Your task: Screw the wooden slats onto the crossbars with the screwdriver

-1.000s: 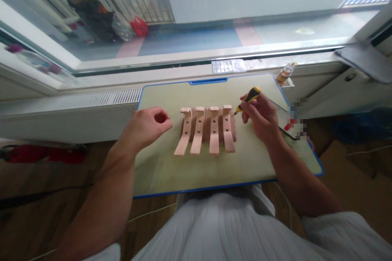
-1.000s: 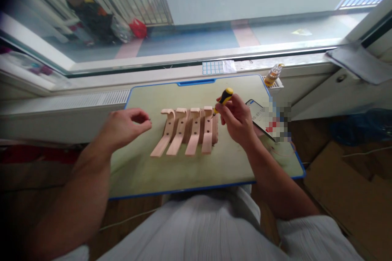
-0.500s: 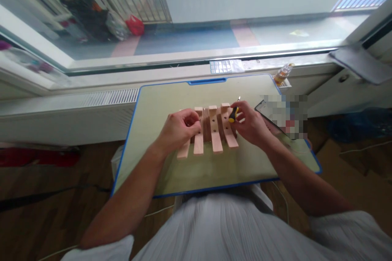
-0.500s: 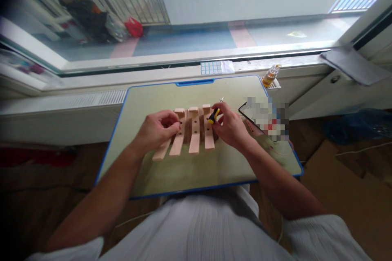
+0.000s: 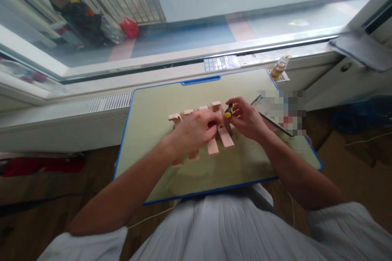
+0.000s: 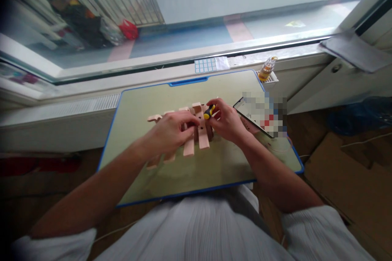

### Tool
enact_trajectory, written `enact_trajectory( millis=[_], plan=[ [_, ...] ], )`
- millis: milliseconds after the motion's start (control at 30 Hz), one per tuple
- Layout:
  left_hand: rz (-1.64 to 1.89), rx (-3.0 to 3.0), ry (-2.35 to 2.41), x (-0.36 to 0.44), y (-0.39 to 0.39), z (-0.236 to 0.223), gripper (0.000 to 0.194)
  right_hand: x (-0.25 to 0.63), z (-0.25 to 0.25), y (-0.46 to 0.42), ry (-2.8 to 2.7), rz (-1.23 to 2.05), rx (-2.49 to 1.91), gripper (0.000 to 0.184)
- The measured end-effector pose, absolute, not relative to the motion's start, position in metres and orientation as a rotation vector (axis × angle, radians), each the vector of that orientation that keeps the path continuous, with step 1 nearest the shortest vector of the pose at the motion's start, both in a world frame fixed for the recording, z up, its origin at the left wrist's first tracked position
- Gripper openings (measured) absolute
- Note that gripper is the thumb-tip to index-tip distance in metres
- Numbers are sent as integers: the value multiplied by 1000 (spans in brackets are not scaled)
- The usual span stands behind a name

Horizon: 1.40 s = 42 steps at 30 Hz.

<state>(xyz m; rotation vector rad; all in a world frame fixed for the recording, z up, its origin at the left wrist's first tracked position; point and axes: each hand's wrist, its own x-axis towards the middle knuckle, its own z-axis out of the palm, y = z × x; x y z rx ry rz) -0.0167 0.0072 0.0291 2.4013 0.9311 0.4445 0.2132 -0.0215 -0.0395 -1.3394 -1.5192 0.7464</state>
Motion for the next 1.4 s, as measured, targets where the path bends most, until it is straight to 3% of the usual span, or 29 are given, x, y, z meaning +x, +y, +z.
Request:
enact_trajectory(
  millis=[300, 600, 867, 1133, 1400],
  plan=[
    [263, 2561, 816, -4, 12, 23, 22, 211, -41, -22, -1552, 747, -1346, 38],
    [317, 2377, 814, -7, 19, 18, 31, 211, -41, -22, -1497, 769, -1344, 35],
    [311, 2086, 850, -12, 23, 13, 26, 215, -45, -18, -1368, 849, -1248, 29],
    [297, 2087, 834, -13, 26, 12, 24, 223, -22, -22, -1308, 686, -1110, 30],
    [292, 2204, 934, -10, 23, 18, 22, 222, -7, -20, -1258, 744, -1046, 31]
  ],
)
